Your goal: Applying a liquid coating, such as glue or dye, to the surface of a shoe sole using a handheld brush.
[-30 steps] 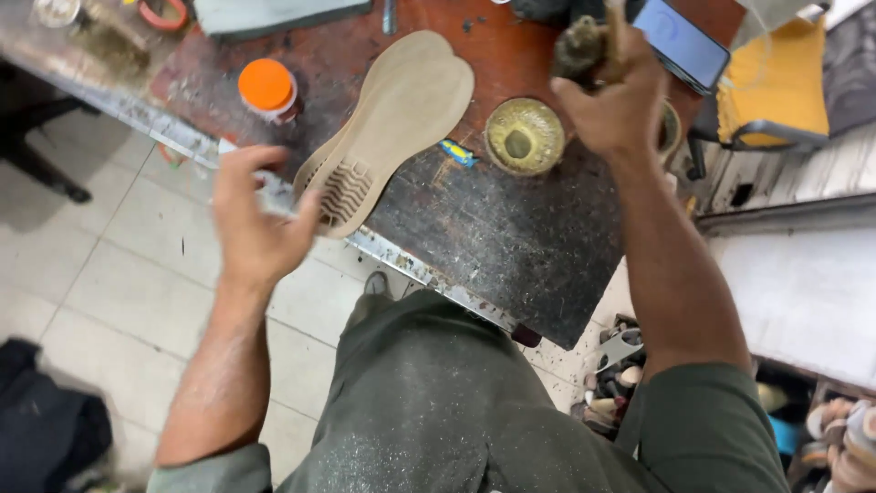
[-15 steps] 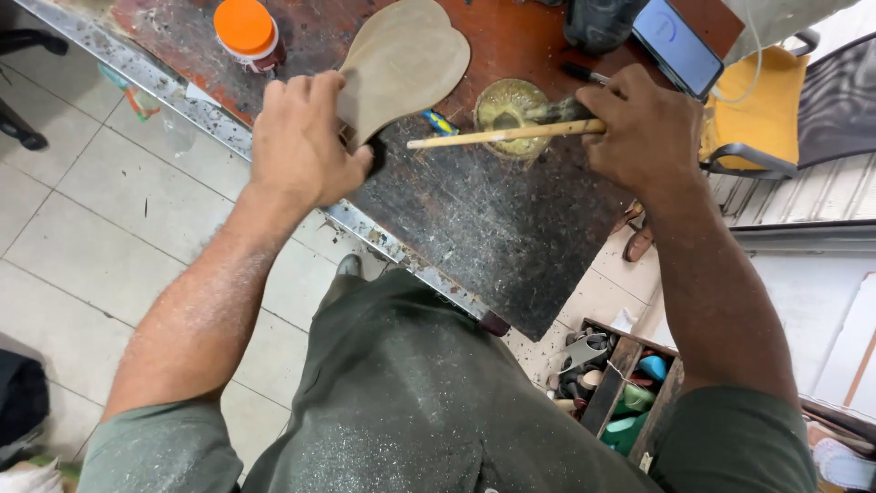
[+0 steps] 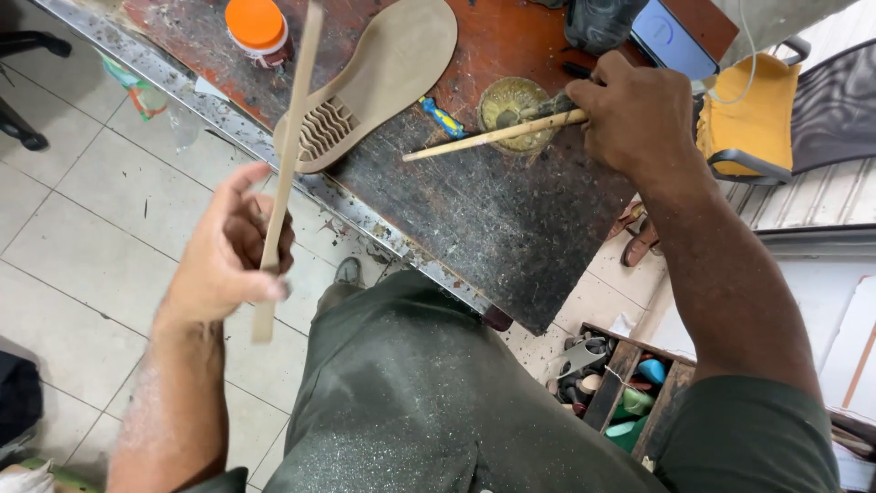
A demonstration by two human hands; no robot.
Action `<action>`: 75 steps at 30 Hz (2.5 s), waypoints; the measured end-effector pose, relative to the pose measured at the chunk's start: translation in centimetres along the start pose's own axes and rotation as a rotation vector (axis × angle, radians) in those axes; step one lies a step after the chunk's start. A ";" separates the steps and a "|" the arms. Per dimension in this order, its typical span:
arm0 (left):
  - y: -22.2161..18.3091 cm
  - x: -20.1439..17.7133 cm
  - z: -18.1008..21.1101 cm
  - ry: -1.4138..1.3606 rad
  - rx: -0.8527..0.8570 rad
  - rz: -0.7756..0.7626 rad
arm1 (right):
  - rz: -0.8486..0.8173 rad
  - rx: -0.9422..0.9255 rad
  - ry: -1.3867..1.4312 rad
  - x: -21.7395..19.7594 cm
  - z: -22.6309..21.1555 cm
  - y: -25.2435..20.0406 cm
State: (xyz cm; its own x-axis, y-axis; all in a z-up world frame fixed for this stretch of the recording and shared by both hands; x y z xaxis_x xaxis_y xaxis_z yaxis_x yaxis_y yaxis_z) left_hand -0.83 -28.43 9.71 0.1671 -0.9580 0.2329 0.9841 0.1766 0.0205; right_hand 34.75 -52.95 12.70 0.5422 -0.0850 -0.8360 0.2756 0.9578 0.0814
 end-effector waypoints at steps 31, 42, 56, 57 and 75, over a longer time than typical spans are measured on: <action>-8.1 8.1 -4.4 -1.016 0.216 0.072 | -0.330 0.318 0.573 -2.4 1.1 -1.3; -6.6 6.6 -3.4 -1.114 0.124 -0.130 | 0.153 0.821 1.221 2.9 2.6 -6.8; -4.1 10.3 -3.0 -0.980 0.153 -0.081 | 0.176 0.439 1.288 1.4 1.8 7.3; -4.1 10.7 -2.6 -0.948 0.149 -0.092 | 0.090 0.475 1.235 1.9 1.3 8.2; -2.5 14.0 -7.0 -1.153 0.236 -0.246 | 0.783 -0.009 1.405 -2.2 3.9 0.1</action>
State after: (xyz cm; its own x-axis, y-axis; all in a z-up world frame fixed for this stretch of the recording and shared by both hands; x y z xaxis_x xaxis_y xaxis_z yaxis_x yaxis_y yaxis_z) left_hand -0.49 -43.85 6.13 -0.2947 -0.2273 0.9282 0.9266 0.1694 0.3357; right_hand 36.71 -53.72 16.72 -0.5830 0.7044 -0.4048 0.2870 0.6447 0.7085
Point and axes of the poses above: each hand's wrist, its own y-axis towards the middle knuckle, its own x-axis out of the palm, z = x × y, the point moved 9 cm from there along y, towards the middle knuckle, and after that the axes turned 6 degrees about -z, right-handed, at the moved point
